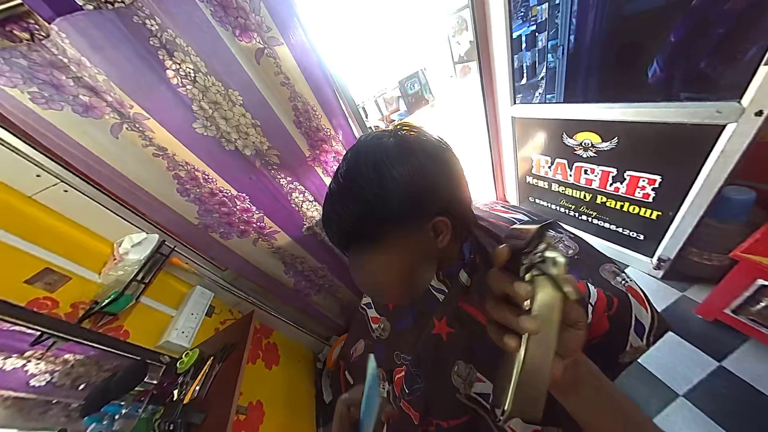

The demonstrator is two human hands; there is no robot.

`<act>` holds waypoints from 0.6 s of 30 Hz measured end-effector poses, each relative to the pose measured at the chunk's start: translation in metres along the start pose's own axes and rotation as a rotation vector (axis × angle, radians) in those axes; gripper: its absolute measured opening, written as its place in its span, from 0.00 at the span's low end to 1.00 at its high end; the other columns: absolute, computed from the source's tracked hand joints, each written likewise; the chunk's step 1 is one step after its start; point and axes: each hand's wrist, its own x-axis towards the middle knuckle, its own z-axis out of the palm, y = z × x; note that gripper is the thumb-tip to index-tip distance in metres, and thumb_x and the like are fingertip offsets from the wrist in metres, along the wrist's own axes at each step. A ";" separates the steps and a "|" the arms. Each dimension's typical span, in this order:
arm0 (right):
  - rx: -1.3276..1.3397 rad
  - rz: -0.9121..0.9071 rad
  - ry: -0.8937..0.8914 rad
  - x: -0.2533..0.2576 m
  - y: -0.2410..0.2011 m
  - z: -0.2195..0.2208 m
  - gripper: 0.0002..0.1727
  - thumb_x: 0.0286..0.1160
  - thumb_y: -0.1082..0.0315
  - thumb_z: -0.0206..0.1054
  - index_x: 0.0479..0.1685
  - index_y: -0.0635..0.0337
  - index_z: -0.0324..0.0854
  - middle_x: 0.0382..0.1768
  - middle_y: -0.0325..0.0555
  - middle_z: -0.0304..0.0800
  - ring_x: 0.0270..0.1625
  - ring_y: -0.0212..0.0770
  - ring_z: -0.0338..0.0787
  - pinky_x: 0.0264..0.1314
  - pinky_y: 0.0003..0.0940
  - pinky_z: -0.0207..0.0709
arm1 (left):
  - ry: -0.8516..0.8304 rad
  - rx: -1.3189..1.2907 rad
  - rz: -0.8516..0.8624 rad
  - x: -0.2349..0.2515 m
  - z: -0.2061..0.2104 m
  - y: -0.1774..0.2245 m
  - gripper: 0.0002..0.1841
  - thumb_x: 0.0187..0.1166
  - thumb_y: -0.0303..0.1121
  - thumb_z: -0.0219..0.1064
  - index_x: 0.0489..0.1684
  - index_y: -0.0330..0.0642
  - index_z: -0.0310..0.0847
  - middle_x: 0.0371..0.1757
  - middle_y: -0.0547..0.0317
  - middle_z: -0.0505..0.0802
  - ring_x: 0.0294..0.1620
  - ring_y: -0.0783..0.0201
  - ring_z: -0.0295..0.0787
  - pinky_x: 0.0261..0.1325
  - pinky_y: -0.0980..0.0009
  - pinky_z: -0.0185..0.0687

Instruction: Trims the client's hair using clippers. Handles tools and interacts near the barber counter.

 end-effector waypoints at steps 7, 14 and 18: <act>-0.741 -0.225 0.124 0.013 -0.069 0.056 0.30 0.82 0.46 0.64 0.78 0.52 0.76 0.58 0.48 0.90 0.52 0.45 0.95 0.53 0.43 0.92 | -0.312 0.697 0.653 0.099 -0.016 0.080 0.12 0.78 0.25 0.63 0.53 0.50 0.88 0.64 0.54 0.92 0.51 0.55 0.94 0.44 0.60 0.91; -2.403 -0.222 0.492 0.031 -0.065 0.078 0.31 0.70 0.40 0.69 0.69 0.47 0.80 0.44 0.26 0.93 0.37 0.20 0.91 0.32 0.22 0.87 | -0.469 1.068 0.785 0.152 0.041 0.123 0.21 0.67 0.21 0.76 0.56 0.57 0.90 0.90 0.59 0.70 0.52 0.53 0.90 0.36 0.59 0.86; -2.578 -0.120 0.429 0.037 -0.056 0.068 0.30 0.69 0.41 0.69 0.66 0.49 0.83 0.39 0.33 0.93 0.38 0.28 0.91 0.35 0.32 0.85 | -0.455 1.157 0.768 0.162 0.060 0.131 0.19 0.66 0.23 0.78 0.57 0.47 0.91 0.94 0.51 0.61 0.47 0.51 0.89 0.34 0.59 0.84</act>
